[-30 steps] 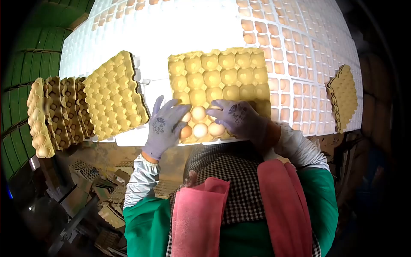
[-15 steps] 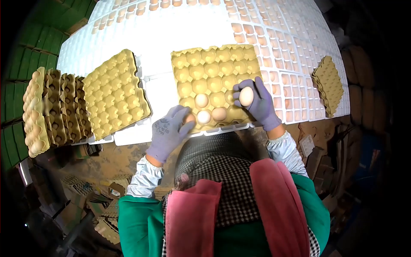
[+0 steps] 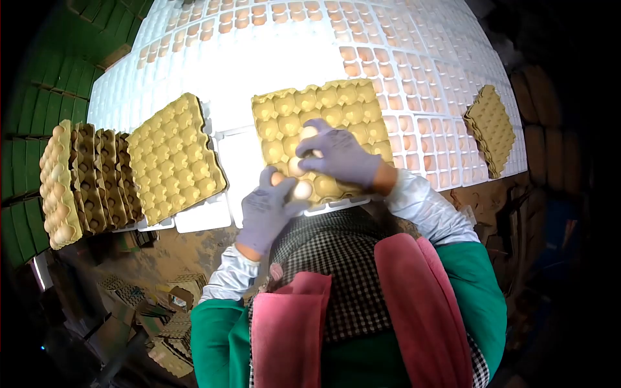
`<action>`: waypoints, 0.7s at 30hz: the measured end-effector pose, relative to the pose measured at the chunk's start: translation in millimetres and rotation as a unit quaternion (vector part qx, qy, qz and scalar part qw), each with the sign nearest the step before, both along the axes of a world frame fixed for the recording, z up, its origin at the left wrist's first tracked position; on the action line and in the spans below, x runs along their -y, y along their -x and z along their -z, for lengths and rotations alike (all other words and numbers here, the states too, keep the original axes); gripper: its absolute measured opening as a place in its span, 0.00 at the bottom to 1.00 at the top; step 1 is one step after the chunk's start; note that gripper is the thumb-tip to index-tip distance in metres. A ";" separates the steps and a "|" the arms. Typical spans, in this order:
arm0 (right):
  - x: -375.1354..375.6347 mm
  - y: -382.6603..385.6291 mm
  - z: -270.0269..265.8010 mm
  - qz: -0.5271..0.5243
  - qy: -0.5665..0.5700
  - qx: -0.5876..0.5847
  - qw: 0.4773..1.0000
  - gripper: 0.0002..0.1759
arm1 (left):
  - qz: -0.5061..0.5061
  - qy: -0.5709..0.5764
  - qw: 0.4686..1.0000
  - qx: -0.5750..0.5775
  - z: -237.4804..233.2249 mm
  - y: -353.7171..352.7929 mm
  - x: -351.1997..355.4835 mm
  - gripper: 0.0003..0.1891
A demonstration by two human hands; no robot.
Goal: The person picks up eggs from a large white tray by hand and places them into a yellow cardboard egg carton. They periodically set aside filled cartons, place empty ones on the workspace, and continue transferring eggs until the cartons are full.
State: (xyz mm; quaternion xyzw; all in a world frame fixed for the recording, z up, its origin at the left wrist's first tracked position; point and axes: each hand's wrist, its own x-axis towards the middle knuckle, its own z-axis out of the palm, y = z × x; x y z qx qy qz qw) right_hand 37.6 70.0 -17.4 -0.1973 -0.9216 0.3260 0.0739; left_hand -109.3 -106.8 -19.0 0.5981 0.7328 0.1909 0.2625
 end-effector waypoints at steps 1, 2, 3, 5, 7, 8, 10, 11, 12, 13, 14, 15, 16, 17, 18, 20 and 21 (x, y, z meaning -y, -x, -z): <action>9.2 16.1 -2.3 -0.012 -0.120 0.097 0.988 0.18 | 0.035 0.033 0.991 -0.127 4.9 -9.8 -4.2 0.29; 16.5 28.1 0.7 -0.046 -0.230 0.193 0.953 0.17 | 0.042 0.007 0.985 -0.170 8.9 -17.6 -6.7 0.30; 20.7 44.7 -10.1 -0.086 -0.252 0.310 0.912 0.17 | 0.041 -0.008 0.982 -0.182 17.3 -19.1 -5.6 0.27; 22.0 49.1 14.8 -0.121 -0.290 0.333 0.889 0.20 | 0.039 -0.043 0.984 -0.169 18.7 -16.0 -2.8 0.26; 8.3 32.5 19.2 -0.121 -0.223 0.239 0.937 0.20 | 0.010 -0.053 0.996 -0.073 9.3 -5.1 -3.0 0.23; -4.4 22.5 19.5 -0.127 -0.156 0.145 0.969 0.21 | -0.053 0.009 0.997 0.046 -3.0 2.2 -3.3 0.21; -37.3 6.4 -16.5 -0.051 -0.006 0.100 0.994 0.22 | -0.130 -0.072 0.982 0.117 3.3 27.0 -10.0 0.21; -52.7 -2.4 -28.1 0.018 0.148 0.056 0.987 0.23 | -0.179 -0.087 0.968 0.156 4.3 38.3 -19.4 0.21; -74.7 -8.9 -21.0 0.072 0.124 0.007 0.990 0.24 | -0.194 -0.090 0.961 0.178 -8.3 48.6 -44.4 0.21; -100.2 -11.0 -11.6 0.125 0.101 -0.043 0.986 0.26 | -0.211 -0.091 0.953 0.199 -23.9 58.7 -78.4 0.21; -127.5 -8.5 -7.2 0.175 0.064 -0.069 0.980 0.26 | -0.189 -0.102 0.971 0.108 -27.2 67.7 -113.0 0.22; -157.5 -2.8 -2.6 0.225 0.027 -0.095 0.969 0.25 | -0.151 -0.172 0.974 -0.005 -20.9 74.0 -150.0 0.23; -188.6 6.3 7.2 0.259 0.027 -0.096 0.961 0.26 | -0.162 -0.143 0.976 0.010 -19.8 75.4 -194.1 0.23; -216.7 15.7 15.3 0.287 0.035 -0.060 0.955 0.25 | -0.152 -0.120 0.981 -0.017 -18.3 74.3 -235.6 0.24; -234.8 26.2 19.9 0.307 0.024 -0.043 0.950 0.25 | -0.137 -0.107 0.983 -0.065 -0.6 77.5 -273.5 0.24; -267.7 49.0 38.5 0.326 0.012 -0.032 0.945 0.25 | -0.098 -0.091 0.978 -0.160 36.6 81.4 -340.6 0.25; -282.4 60.6 57.4 0.309 -0.042 0.011 0.950 0.24 | -0.095 -0.023 0.978 -0.184 50.1 79.8 -368.7 0.24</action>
